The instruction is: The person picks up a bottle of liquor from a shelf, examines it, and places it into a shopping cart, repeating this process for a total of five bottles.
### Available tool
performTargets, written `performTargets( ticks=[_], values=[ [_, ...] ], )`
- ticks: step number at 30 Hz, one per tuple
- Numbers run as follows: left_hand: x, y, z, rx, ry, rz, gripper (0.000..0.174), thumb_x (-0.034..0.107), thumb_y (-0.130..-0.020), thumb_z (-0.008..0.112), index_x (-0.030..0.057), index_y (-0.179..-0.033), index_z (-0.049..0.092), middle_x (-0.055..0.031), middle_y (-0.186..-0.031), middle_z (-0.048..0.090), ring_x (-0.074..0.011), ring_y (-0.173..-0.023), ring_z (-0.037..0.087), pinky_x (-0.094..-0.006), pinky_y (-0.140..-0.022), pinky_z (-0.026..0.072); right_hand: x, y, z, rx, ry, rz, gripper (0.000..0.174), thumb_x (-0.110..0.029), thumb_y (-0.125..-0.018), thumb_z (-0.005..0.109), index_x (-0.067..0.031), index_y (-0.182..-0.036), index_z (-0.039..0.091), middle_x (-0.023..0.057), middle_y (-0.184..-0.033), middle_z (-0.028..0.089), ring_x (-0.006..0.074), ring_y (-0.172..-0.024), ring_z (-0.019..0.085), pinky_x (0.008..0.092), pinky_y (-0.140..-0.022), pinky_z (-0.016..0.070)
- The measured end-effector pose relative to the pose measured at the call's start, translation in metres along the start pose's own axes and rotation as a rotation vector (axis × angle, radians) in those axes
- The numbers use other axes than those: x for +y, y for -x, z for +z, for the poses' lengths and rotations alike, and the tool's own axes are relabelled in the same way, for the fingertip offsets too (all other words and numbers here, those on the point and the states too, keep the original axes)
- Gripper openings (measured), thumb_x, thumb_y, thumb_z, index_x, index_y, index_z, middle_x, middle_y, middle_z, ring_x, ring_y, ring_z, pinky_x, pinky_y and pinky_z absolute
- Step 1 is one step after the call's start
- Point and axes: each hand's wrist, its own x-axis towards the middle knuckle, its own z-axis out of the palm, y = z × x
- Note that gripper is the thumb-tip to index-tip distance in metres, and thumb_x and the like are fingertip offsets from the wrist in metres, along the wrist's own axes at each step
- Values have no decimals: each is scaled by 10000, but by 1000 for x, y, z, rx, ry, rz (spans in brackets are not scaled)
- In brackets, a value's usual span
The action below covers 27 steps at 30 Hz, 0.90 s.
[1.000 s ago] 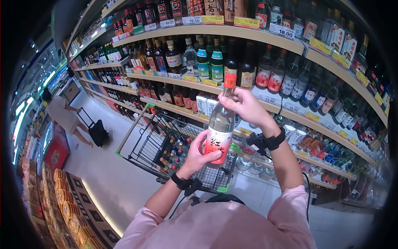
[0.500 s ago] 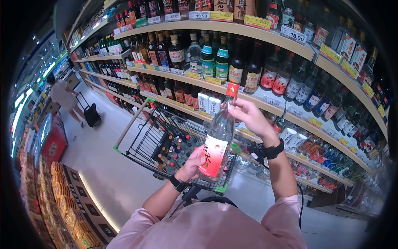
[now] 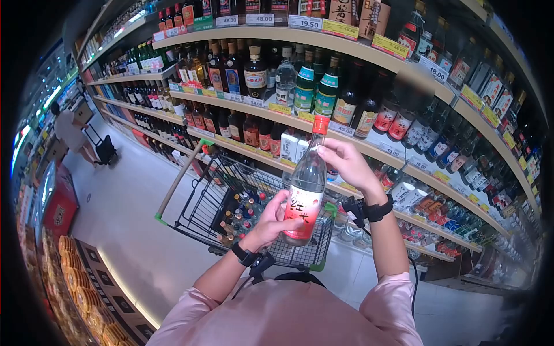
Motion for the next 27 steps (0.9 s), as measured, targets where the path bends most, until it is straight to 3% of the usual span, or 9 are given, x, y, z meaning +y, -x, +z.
performTargets(
  ticks=[2, 9, 10, 13, 17, 18, 21, 22, 27],
  values=[
    [15, -3, -9, 59, -201, 21, 599, 107, -770, 853, 46, -1167, 409, -110, -1124, 667, -145, -1041, 655, -313, -903, 533, 0, -11, 10, 31, 12, 51, 296, -277, -1017, 552, -23, -1152, 623, -9, -976, 662, 81, -888, 622, 265, -734, 497],
    [32, -3, -53, 129, -611, 54, 700, 152, -757, 866, -1, -1211, 356, -160, -1133, 600, -167, -987, 653, -303, -806, 579, 23, -43, 45, 94, -27, 68, 275, -244, -1049, 450, -39, -1165, 592, 1, -1023, 637, 95, -912, 595, 275, -779, 489],
    [43, -1, -51, 156, -551, 7, 626, 66, -745, 854, 20, -1134, 366, -128, -1083, 629, -148, -971, 649, -301, -846, 552, 21, -46, 47, 46, -9, 144, 362, -314, -1070, 418, -58, -1290, 549, 21, -1170, 627, 122, -1079, 597, 309, -895, 517],
    [50, 2, -70, 88, -441, 54, 625, 63, -743, 854, 17, -1131, 366, -134, -1085, 630, -147, -967, 651, -296, -846, 553, 16, -55, 64, 51, -90, 150, 385, -331, -1060, 439, -50, -1301, 542, 56, -1187, 631, 149, -1078, 609, 332, -899, 505],
    [50, 7, -115, -104, -12, -98, 607, 67, -782, 815, 11, -1221, 400, -126, -1165, 626, -179, -1018, 657, -316, -876, 552, 28, -61, 82, 98, -387, 125, 387, -326, -1036, 495, -41, -1294, 543, 67, -1161, 639, 176, -1064, 618, 323, -892, 498],
    [49, 8, -122, -149, 61, -107, 704, 208, -822, 805, 10, -1357, 392, -160, -1221, 611, -246, -1055, 659, -374, -897, 556, 35, -62, 82, 82, -432, 121, 388, -324, -1030, 509, -41, -1294, 542, 66, -1151, 640, 181, -1064, 619, 323, -896, 495],
    [49, 18, -140, -404, 605, -353, 706, 398, -913, 692, 25, -1414, 363, -221, -1283, 572, -317, -1079, 648, -463, -913, 556, 41, -61, 93, 133, -501, 156, 344, -307, -1020, 537, -50, -1246, 564, 59, -1117, 645, 180, -1033, 632, 319, -894, 495],
    [40, 21, -147, -371, 657, -419, 829, 574, -922, 581, 30, -1486, 310, -274, -1328, 536, -377, -1070, 645, -503, -896, 552, 30, -61, 103, 174, -506, 150, 308, -298, -1028, 527, -59, -1215, 579, 56, -1110, 655, 163, -1009, 638, 307, -872, 505],
    [44, 23, -156, -486, 855, -417, 866, 602, -922, 554, 8, -1491, 286, -297, -1333, 519, -377, -1048, 648, -488, -868, 562, 24, -74, 118, 197, -469, 143, 287, -283, -1047, 491, -69, -1211, 590, 48, -1122, 663, 151, -1001, 644, 304, -878, 511]
  ],
)
